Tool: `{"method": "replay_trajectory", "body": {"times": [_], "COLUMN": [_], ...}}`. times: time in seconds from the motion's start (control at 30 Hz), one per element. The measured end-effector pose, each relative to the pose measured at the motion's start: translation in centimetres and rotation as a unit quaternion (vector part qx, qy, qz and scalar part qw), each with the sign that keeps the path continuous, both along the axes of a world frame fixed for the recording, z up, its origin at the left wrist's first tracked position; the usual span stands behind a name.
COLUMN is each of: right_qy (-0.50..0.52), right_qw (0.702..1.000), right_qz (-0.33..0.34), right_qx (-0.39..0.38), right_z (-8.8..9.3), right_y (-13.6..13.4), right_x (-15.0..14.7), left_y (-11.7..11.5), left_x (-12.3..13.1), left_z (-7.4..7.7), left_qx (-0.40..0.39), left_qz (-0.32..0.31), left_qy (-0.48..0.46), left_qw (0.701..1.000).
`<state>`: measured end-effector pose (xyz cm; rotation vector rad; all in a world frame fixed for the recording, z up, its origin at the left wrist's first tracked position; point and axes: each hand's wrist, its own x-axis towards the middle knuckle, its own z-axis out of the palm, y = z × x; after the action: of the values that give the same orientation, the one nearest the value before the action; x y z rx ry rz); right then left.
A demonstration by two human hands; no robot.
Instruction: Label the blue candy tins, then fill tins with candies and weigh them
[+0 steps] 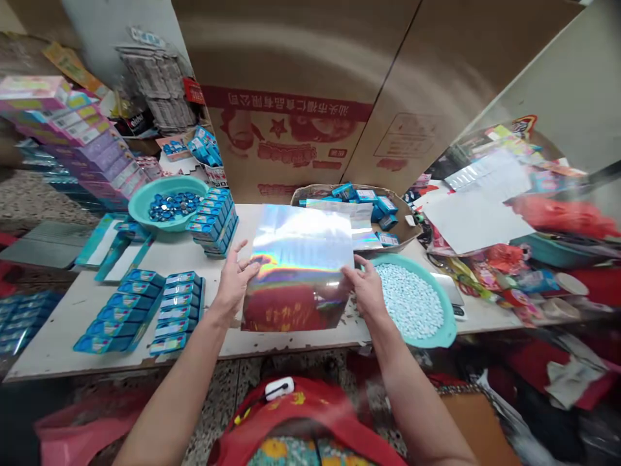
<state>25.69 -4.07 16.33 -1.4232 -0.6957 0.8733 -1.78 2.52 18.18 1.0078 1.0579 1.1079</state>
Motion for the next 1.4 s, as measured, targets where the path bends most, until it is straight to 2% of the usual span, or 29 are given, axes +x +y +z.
{"method": "replay_trajectory", "body": {"times": [0.1,0.17,0.3,0.4,0.47,0.53,0.6,0.63,0.73,0.77,0.87,0.97,1.0,1.07,1.17,1.27,1.4], "right_qy": [-0.101,-0.146,-0.180,-0.249,-0.325,-0.409,-0.469,-0.484,-0.485,-0.474,-0.411,-0.361,-0.351,-0.333,-0.319,-0.282,-0.207], "right_qw": [0.994,0.984,0.969,0.951,0.929,0.900,0.869,0.854,0.805,0.801,0.818,0.845,0.851,0.852,0.845,0.853,0.870], "right_qz": [0.046,0.100,0.164,0.184,0.179,0.149,0.136,0.160,0.304,0.335,0.380,0.377,0.374,0.388,0.412,0.424,0.436], "right_qx": [0.020,0.005,-0.039,-0.018,0.006,0.033,0.079,0.107,0.155,0.150,0.131,0.115,0.110,0.110,0.120,0.111,0.097], "right_z": [1.4,2.4,3.3,3.0,3.0,3.5,4.2,4.5,4.8,4.5,3.4,2.8,2.9,3.3,3.8,3.5,2.2], "right_y": [-2.8,-4.3,-6.1,-7.0,-7.6,-8.2,-8.7,-8.8,-8.9,-8.8,-8.7,-9.0,-9.1,-9.2,-9.2,-9.2,-9.3], "right_x": [0.4,0.5,1.0,2.2,3.2,3.5,2.5,1.6,-2.3,-3.3,-4.4,-3.0,-2.5,-2.0,-2.2,-2.2,-2.0], "left_y": [-1.9,-3.0,-5.2,-7.3,-8.7,-10.0,-11.3,-11.9,-13.5,-13.8,-14.4,-14.6,-14.7,-15.1,-15.8,-16.3,-16.1], "left_x": [-0.9,-1.4,-2.0,-2.2,-2.0,-1.3,0.1,1.1,4.1,4.8,5.5,4.7,4.6,4.7,5.5,5.8,5.2], "left_z": [0.3,0.4,0.9,1.5,2.1,2.6,3.1,3.3,3.6,3.7,3.8,3.6,3.6,3.4,3.4,3.6,3.8], "left_qx": [0.045,0.068,0.150,0.234,0.287,0.326,0.349,0.360,0.386,0.386,0.351,0.316,0.316,0.312,0.254,0.220,0.205], "left_qz": [-0.086,-0.101,-0.078,-0.038,0.019,0.028,-0.020,-0.051,-0.098,-0.099,-0.054,-0.001,-0.002,-0.049,-0.110,-0.084,-0.053], "left_qy": [0.074,0.160,0.286,0.368,0.424,0.447,0.441,0.436,0.448,0.458,0.482,0.465,0.454,0.434,0.414,0.413,0.403], "left_qw": [0.992,0.980,0.943,0.899,0.858,0.833,0.827,0.823,0.801,0.795,0.801,0.827,0.833,0.844,0.867,0.880,0.890]}}
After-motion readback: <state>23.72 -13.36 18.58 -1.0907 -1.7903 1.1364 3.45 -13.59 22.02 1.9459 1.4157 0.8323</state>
